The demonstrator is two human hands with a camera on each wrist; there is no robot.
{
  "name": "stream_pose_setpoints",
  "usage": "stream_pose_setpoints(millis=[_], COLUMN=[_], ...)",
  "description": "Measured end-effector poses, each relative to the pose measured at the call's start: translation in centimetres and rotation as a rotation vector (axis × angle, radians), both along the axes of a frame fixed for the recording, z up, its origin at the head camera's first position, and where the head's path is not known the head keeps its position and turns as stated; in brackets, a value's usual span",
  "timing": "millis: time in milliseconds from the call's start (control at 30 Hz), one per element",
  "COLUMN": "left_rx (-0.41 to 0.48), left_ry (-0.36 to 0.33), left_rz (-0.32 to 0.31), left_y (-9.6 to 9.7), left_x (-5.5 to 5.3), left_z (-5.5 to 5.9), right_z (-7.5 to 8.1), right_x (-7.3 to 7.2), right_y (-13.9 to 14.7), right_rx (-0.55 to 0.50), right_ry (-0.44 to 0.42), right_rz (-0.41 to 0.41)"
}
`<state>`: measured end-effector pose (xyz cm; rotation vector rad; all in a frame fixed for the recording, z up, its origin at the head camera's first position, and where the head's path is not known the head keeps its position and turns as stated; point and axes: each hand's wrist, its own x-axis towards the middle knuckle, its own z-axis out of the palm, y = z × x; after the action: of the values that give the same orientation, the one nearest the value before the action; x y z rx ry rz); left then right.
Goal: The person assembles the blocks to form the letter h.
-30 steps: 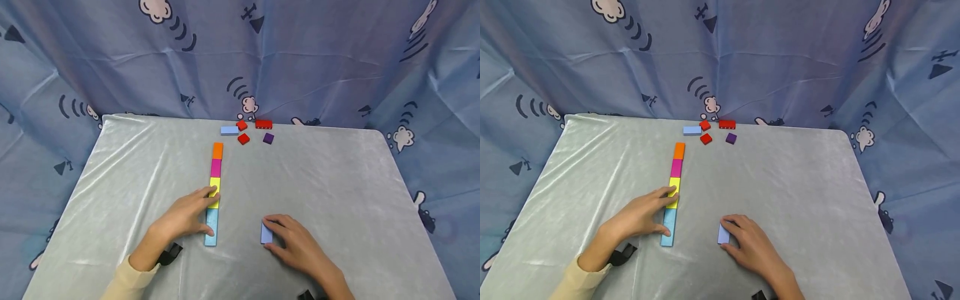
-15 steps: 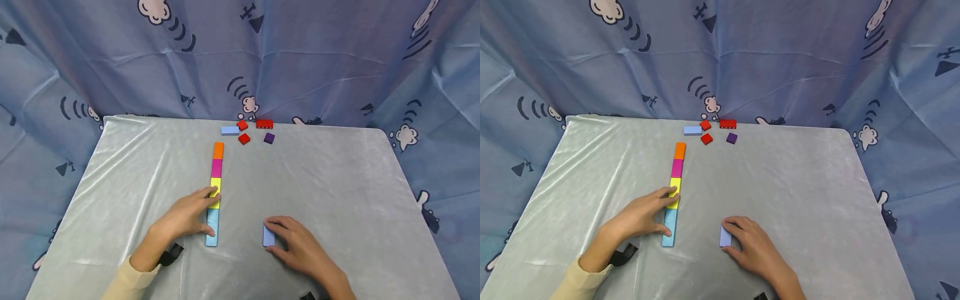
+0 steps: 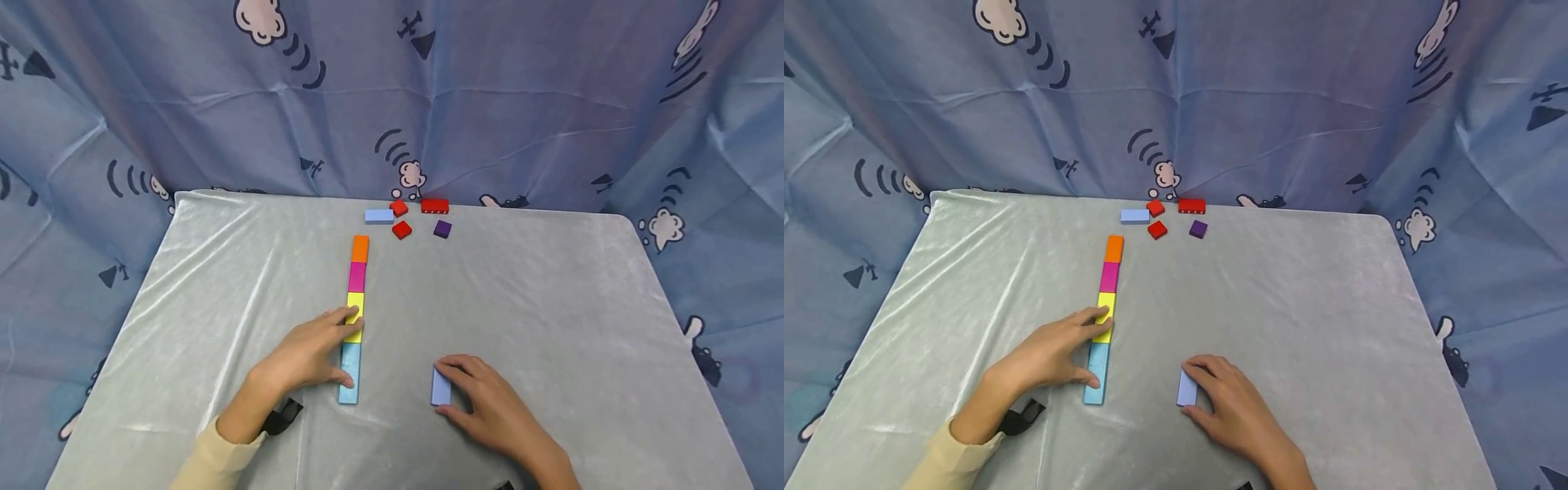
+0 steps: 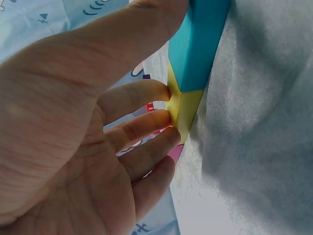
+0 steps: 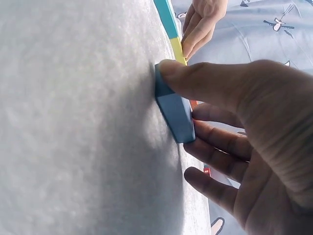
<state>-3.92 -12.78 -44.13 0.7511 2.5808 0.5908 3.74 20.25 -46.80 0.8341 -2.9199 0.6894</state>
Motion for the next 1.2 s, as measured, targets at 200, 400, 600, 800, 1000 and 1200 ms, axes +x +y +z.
stream_pose_setpoints(millis=[200, 400, 600, 800, 1000, 1200], left_rx=[0.000, -0.001, 0.008, 0.008, 0.010, 0.009], left_ry=[0.009, 0.015, 0.034, 0.033, 0.028, 0.022], left_rz=[-0.009, -0.015, -0.023, -0.019, -0.019, -0.016], left_y=[-0.12, -0.17, -0.25, -0.31, -0.30, -0.32], left_x=[-0.04, -0.05, 0.04, 0.11, 0.15, 0.10], left_z=[-0.01, -0.06, -0.12, -0.03, 0.15, 0.21], right_z=[-0.03, -0.24, -0.29, -0.12, 0.00, 0.04], right_x=[0.19, 0.17, -0.01, -0.08, -0.07, -0.20], right_y=[-0.11, -0.12, -0.15, -0.17, -0.17, -0.25], right_rx=[-0.006, -0.015, -0.016, -0.010, 0.000, 0.004], right_ry=[-0.002, -0.005, -0.012, -0.017, -0.033, -0.052], right_rz=[-0.011, -0.019, -0.007, -0.001, 0.000, -0.001])
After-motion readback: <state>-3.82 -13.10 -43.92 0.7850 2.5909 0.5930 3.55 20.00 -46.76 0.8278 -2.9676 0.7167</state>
